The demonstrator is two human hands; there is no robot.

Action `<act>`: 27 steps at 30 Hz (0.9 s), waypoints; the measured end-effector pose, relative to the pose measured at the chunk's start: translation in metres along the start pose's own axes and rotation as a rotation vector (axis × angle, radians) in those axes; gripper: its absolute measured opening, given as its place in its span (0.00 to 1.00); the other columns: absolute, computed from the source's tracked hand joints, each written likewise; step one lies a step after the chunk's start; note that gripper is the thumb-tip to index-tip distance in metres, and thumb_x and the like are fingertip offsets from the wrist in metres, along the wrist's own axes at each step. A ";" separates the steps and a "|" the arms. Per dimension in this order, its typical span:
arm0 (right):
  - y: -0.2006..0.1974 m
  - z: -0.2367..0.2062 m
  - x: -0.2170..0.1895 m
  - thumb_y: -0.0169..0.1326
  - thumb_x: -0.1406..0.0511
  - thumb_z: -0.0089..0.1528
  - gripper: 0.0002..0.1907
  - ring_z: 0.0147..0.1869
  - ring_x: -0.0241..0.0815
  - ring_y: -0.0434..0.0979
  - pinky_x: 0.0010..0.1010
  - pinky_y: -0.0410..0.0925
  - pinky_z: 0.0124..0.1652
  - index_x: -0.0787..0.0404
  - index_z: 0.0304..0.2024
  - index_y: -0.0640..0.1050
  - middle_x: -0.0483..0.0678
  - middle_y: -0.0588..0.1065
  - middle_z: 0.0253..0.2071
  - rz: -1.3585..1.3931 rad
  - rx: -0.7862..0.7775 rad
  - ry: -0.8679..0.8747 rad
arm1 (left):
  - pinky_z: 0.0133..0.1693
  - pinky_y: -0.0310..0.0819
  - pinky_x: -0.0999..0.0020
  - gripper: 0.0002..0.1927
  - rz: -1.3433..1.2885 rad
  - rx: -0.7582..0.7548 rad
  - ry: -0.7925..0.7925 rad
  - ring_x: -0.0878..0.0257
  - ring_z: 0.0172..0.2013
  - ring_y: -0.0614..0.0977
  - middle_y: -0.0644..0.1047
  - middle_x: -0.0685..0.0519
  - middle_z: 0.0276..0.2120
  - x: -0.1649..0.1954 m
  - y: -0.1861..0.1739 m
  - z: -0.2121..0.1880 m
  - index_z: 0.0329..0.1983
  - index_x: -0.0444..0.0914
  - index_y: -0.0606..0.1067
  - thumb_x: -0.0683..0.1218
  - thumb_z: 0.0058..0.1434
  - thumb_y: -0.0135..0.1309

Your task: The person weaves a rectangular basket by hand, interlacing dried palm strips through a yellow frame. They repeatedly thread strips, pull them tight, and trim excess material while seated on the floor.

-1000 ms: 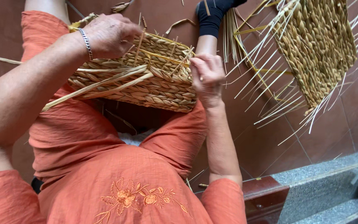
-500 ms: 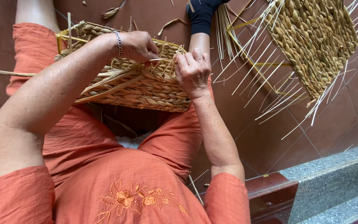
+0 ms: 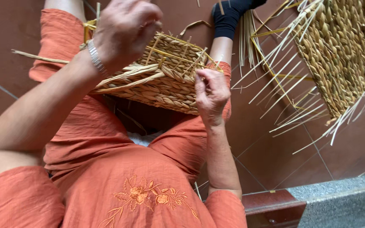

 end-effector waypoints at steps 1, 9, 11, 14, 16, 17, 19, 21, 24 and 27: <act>0.014 -0.006 0.000 0.63 0.72 0.65 0.08 0.42 0.37 0.78 0.29 0.73 0.41 0.60 0.46 0.82 0.47 0.81 0.43 0.094 -0.056 0.078 | 0.47 0.74 0.56 0.07 -0.051 -0.016 -0.074 0.54 0.42 0.78 0.77 0.48 0.38 -0.002 -0.014 -0.015 0.45 0.36 0.76 0.45 0.72 0.59; 0.103 -0.008 -0.002 0.56 0.71 0.68 0.07 0.27 0.31 0.76 0.24 0.70 0.28 0.63 0.48 0.76 0.45 0.80 0.37 0.264 -0.183 0.290 | 0.41 0.75 0.60 0.15 0.353 -0.267 -0.028 0.57 0.40 0.79 0.77 0.51 0.35 0.008 -0.029 -0.103 0.36 0.40 0.77 0.54 0.53 0.61; 0.120 -0.010 0.007 0.54 0.70 0.66 0.05 0.22 0.30 0.73 0.25 0.68 0.21 0.62 0.45 0.74 0.45 0.81 0.36 0.445 -0.248 0.573 | 0.44 0.76 0.58 0.04 0.248 -0.311 -0.086 0.55 0.43 0.81 0.78 0.50 0.36 -0.002 -0.024 -0.113 0.36 0.40 0.76 0.44 0.61 0.60; 0.125 -0.002 0.010 0.58 0.71 0.66 0.05 0.23 0.32 0.73 0.29 0.69 0.25 0.63 0.42 0.74 0.48 0.80 0.28 0.279 -0.236 0.498 | 0.37 0.76 0.54 0.08 -0.208 -0.347 -0.394 0.46 0.34 0.82 0.80 0.43 0.33 -0.029 -0.016 -0.125 0.43 0.40 0.78 0.48 0.67 0.59; 0.125 0.002 0.007 0.59 0.70 0.66 0.06 0.27 0.35 0.78 0.30 0.72 0.30 0.62 0.41 0.73 0.47 0.79 0.28 0.219 -0.214 0.331 | 0.33 0.76 0.53 0.06 -0.272 -0.457 -0.538 0.47 0.30 0.83 0.80 0.42 0.30 -0.047 -0.014 -0.130 0.40 0.40 0.78 0.48 0.68 0.57; 0.124 0.004 0.004 0.59 0.70 0.66 0.07 0.29 0.37 0.80 0.30 0.74 0.33 0.61 0.41 0.72 0.47 0.79 0.28 0.190 -0.199 0.246 | 0.32 0.76 0.53 0.07 -0.303 -0.512 -0.605 0.47 0.28 0.83 0.81 0.41 0.28 -0.052 -0.014 -0.132 0.38 0.41 0.78 0.48 0.68 0.57; 0.123 0.004 0.000 0.60 0.69 0.65 0.08 0.32 0.41 0.82 0.31 0.74 0.33 0.60 0.42 0.72 0.46 0.79 0.30 0.083 -0.177 0.146 | 0.36 0.75 0.52 0.08 -0.179 -0.372 -0.582 0.44 0.32 0.82 0.80 0.41 0.33 -0.056 -0.028 -0.125 0.46 0.38 0.75 0.47 0.69 0.57; 0.121 0.003 -0.008 0.60 0.69 0.65 0.08 0.34 0.45 0.83 0.33 0.73 0.33 0.59 0.42 0.73 0.47 0.79 0.33 -0.055 -0.162 0.049 | 0.40 0.73 0.53 0.11 0.028 -0.211 -0.441 0.44 0.38 0.80 0.78 0.42 0.37 -0.044 -0.046 -0.117 0.48 0.37 0.74 0.45 0.65 0.58; 0.119 0.003 -0.024 0.61 0.69 0.64 0.07 0.34 0.48 0.82 0.35 0.72 0.32 0.58 0.41 0.74 0.51 0.78 0.37 -0.263 -0.113 -0.079 | 0.47 0.69 0.55 0.09 0.289 -0.089 -0.129 0.49 0.46 0.77 0.75 0.47 0.42 -0.011 -0.064 -0.108 0.43 0.39 0.74 0.45 0.62 0.61; 0.119 0.003 -0.036 0.60 0.71 0.62 0.06 0.34 0.48 0.81 0.38 0.73 0.33 0.58 0.40 0.77 0.55 0.77 0.38 -0.283 -0.117 -0.134 | 0.49 0.67 0.56 0.16 0.262 -0.226 -0.074 0.52 0.48 0.73 0.73 0.49 0.43 0.013 -0.052 -0.113 0.43 0.38 0.74 0.54 0.64 0.62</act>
Point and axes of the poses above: each hand's wrist, its own z-axis towards the middle knuckle, its own y-axis out of the palm, x = y × z, the point moved 5 cm from there along z, towards the middle knuckle
